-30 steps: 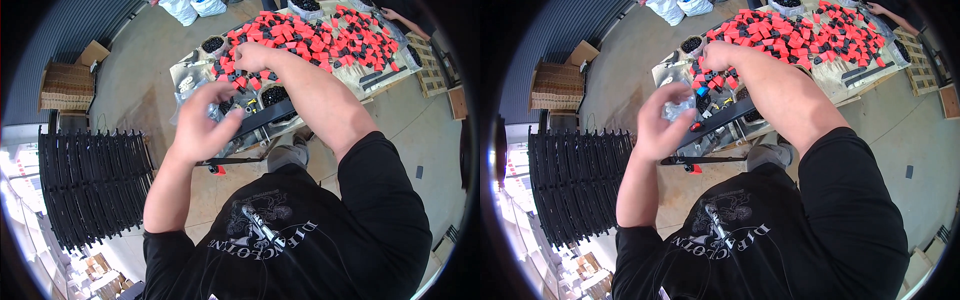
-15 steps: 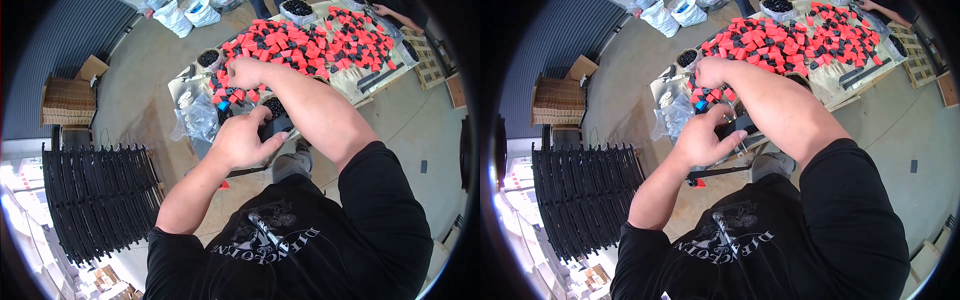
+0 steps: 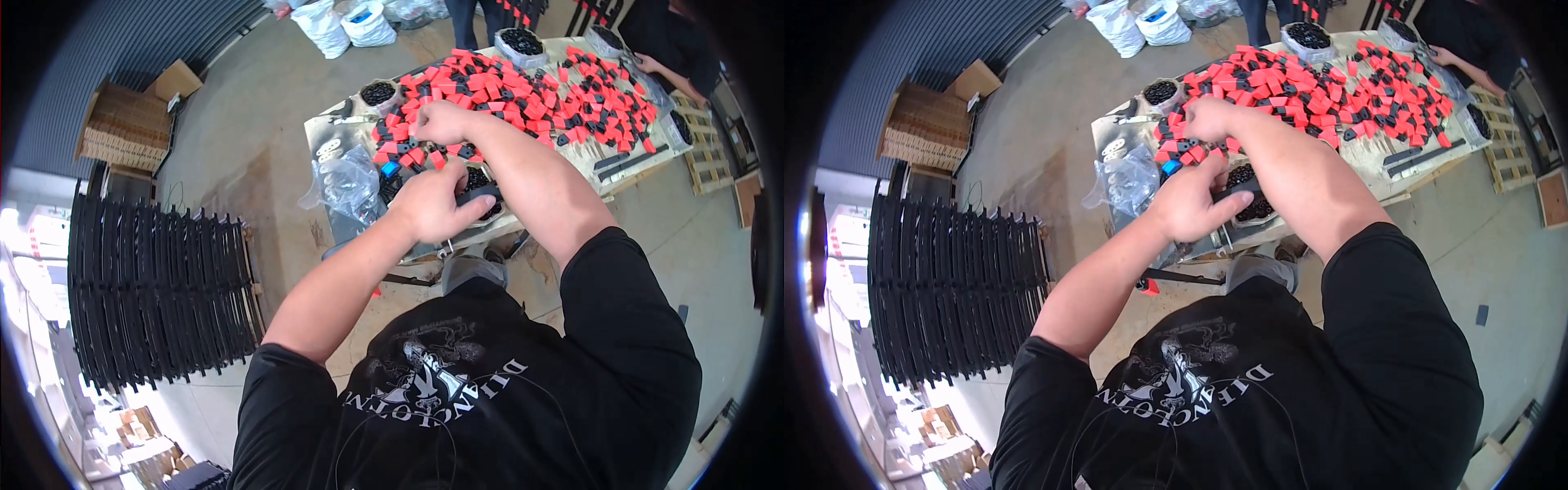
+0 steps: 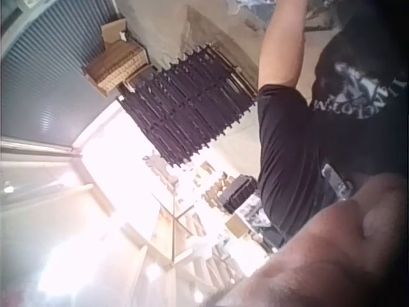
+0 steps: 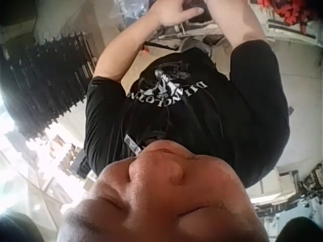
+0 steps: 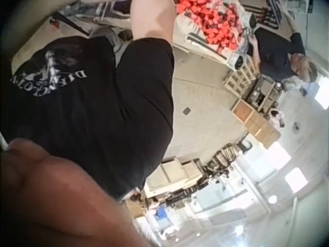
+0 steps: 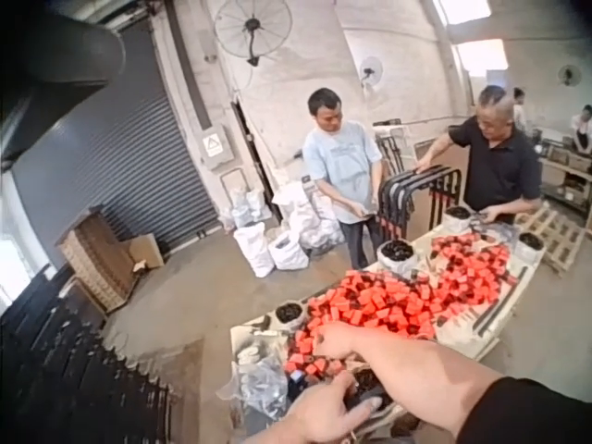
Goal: Attaching plastic caps and connectors to metal frame components at an assembly station.
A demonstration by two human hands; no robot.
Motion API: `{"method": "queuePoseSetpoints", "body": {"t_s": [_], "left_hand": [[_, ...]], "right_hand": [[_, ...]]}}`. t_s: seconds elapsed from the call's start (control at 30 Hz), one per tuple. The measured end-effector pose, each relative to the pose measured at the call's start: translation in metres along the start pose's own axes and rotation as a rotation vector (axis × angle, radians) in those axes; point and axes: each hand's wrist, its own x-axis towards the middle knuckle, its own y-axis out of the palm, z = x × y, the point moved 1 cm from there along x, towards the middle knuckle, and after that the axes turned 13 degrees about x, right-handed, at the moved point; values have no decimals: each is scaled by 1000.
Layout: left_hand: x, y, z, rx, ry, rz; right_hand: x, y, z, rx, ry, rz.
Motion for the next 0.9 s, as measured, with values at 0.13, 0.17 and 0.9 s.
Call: {"method": "queuePoseSetpoints", "body": {"t_s": [0.13,0.17,0.9], "left_hand": [[9,-4,20,-481,-113,146],[7,-11,28,-671,-171,167],[-41,-13,86,-942,-282,597]], "right_hand": [[1,-2,-7,13,18,-11],[0,-1,-7,12,17,-1],[-2,-2,1,27,51,45]]}}
